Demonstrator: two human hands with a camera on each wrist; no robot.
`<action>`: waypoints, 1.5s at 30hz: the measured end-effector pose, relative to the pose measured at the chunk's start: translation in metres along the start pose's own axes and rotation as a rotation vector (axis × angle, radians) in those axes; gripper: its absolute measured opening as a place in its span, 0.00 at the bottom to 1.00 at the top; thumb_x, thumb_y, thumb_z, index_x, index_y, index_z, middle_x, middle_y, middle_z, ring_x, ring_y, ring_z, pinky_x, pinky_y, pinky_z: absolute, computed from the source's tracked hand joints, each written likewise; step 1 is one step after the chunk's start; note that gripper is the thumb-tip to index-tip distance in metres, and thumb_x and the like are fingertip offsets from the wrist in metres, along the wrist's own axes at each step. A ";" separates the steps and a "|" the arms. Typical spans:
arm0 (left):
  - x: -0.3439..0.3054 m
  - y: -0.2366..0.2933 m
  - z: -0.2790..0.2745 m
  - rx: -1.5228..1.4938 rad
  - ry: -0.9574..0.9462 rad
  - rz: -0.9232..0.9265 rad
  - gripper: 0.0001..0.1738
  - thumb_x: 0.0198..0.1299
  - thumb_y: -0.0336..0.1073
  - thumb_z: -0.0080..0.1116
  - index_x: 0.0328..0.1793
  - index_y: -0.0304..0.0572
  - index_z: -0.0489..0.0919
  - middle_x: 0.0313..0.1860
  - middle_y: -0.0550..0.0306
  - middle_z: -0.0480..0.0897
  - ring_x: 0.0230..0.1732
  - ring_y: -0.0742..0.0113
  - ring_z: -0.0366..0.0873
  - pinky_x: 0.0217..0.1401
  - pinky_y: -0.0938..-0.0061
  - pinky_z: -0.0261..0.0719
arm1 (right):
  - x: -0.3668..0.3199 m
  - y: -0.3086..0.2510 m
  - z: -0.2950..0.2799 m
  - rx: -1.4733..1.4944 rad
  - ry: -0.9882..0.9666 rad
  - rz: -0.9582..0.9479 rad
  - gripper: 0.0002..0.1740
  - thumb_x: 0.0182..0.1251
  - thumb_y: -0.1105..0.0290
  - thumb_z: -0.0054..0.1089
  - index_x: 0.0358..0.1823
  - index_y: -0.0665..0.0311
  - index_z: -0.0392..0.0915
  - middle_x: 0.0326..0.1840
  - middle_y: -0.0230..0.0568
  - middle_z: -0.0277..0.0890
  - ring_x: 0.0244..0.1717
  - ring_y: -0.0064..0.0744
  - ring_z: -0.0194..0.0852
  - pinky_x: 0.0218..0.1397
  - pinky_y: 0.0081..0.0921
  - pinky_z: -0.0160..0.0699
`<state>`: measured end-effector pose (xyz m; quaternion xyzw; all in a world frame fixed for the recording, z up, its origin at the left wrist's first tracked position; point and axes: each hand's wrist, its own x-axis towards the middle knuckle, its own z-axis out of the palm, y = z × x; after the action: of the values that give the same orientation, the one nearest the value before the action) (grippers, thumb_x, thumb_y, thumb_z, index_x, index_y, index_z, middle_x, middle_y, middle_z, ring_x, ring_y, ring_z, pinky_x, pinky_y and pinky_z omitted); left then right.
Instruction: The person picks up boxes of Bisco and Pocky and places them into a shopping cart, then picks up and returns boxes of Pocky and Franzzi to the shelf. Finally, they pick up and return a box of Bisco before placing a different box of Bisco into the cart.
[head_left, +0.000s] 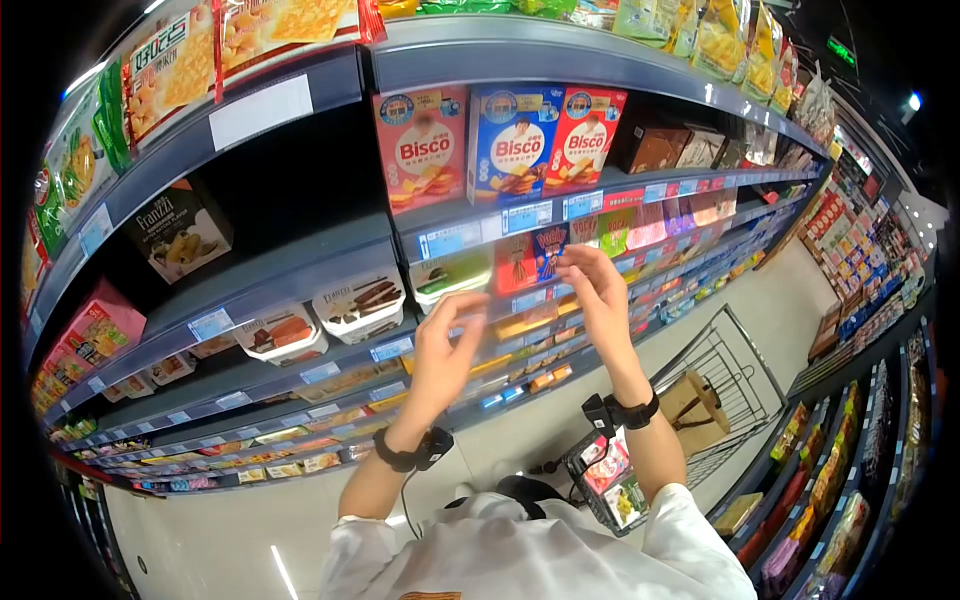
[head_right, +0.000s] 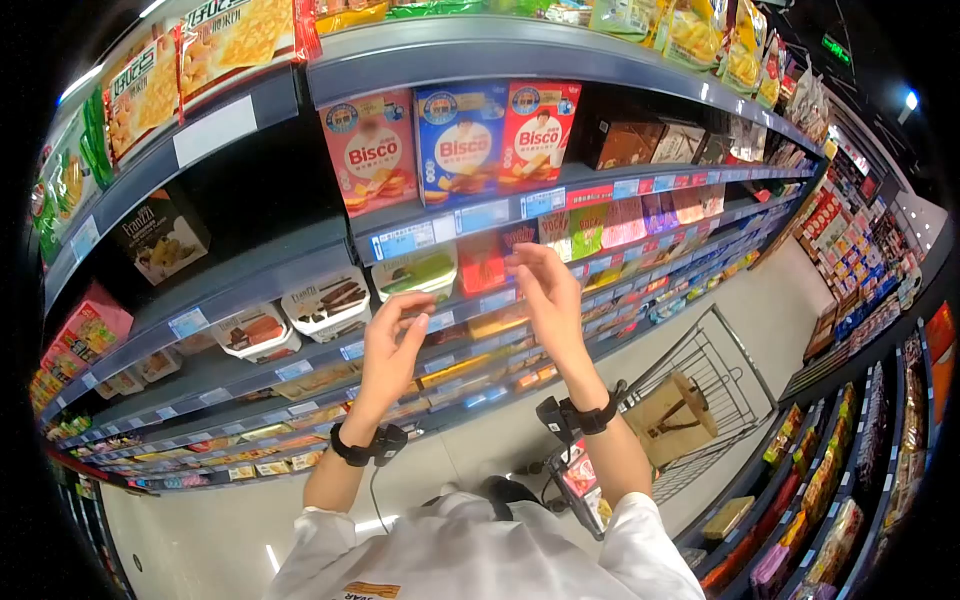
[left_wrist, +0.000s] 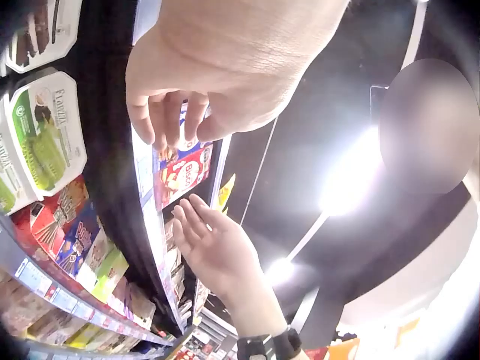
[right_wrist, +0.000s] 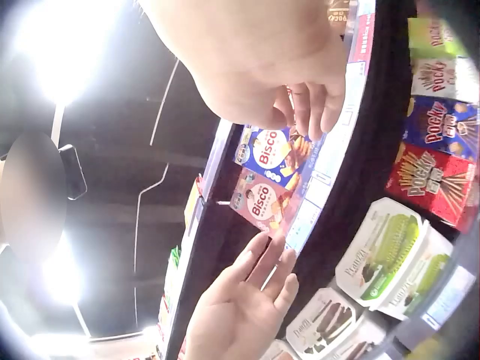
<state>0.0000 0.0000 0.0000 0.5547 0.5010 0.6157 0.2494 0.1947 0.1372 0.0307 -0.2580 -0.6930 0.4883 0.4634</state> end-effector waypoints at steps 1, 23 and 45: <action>0.006 0.004 0.006 0.013 0.049 0.046 0.20 0.66 0.29 0.55 0.64 0.36 0.72 0.63 0.49 0.74 0.65 0.55 0.72 0.66 0.66 0.71 | 0.010 -0.002 -0.003 -0.041 0.026 -0.059 0.22 0.70 0.74 0.56 0.64 0.67 0.69 0.60 0.45 0.74 0.61 0.33 0.73 0.63 0.29 0.73; 0.124 0.023 0.061 0.457 0.449 0.284 0.46 0.63 0.28 0.57 0.81 0.29 0.44 0.80 0.32 0.51 0.80 0.45 0.53 0.80 0.56 0.49 | 0.147 0.013 -0.038 -0.226 0.260 -0.481 0.34 0.70 0.68 0.58 0.74 0.70 0.58 0.68 0.58 0.65 0.69 0.47 0.65 0.73 0.39 0.61; 0.106 0.009 0.053 0.760 0.648 0.662 0.33 0.57 0.39 0.67 0.66 0.36 0.67 0.58 0.46 0.78 0.61 0.48 0.70 0.66 0.56 0.66 | 0.117 0.021 -0.064 0.048 0.253 -0.669 0.32 0.62 0.59 0.68 0.62 0.69 0.69 0.63 0.46 0.66 0.64 0.38 0.69 0.68 0.35 0.66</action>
<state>0.0239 0.1058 0.0480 0.5157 0.5373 0.5762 -0.3368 0.1984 0.2678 0.0629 -0.0640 -0.6647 0.2899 0.6856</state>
